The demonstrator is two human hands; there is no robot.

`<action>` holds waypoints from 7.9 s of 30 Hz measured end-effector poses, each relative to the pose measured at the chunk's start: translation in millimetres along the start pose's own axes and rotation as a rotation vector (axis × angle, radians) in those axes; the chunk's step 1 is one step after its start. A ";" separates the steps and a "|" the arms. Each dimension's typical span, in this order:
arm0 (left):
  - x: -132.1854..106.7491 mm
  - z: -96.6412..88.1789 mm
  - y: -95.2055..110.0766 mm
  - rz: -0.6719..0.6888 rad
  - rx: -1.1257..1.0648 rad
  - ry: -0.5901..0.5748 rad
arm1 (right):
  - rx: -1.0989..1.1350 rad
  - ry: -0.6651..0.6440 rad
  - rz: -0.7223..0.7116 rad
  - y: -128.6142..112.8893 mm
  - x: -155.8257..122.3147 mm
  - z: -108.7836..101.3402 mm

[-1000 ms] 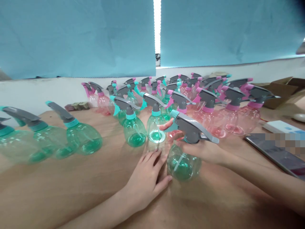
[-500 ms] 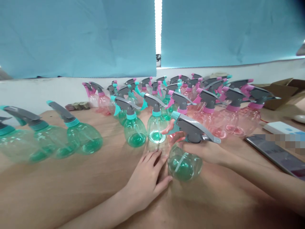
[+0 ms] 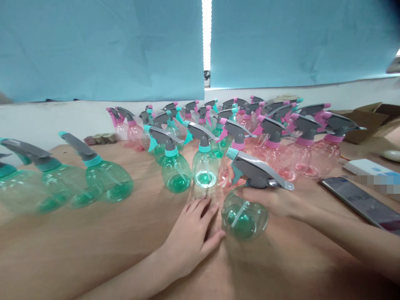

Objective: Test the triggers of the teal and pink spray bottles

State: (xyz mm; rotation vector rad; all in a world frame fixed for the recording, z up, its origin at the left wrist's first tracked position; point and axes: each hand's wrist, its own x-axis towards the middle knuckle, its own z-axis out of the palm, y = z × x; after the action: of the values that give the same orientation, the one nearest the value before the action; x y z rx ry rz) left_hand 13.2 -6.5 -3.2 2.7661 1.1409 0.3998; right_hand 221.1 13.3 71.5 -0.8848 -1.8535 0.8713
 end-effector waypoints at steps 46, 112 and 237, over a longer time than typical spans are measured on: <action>0.4 -0.4 0.4 0.001 -0.008 -0.005 | 0.176 -0.031 0.011 13.1 2.8 4.9; 1.1 -1.0 -0.3 0.004 -0.016 0.006 | 0.071 0.012 0.023 8.5 2.1 7.8; 0.9 -1.9 0.8 0.001 -0.022 -0.008 | 0.076 -0.033 -0.045 13.4 -0.9 6.8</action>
State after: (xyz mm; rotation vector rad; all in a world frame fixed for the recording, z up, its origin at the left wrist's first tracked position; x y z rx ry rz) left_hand 13.8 -6.4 -1.0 2.7469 1.1258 0.3993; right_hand 218.2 17.8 57.4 -0.7833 -1.8495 0.9274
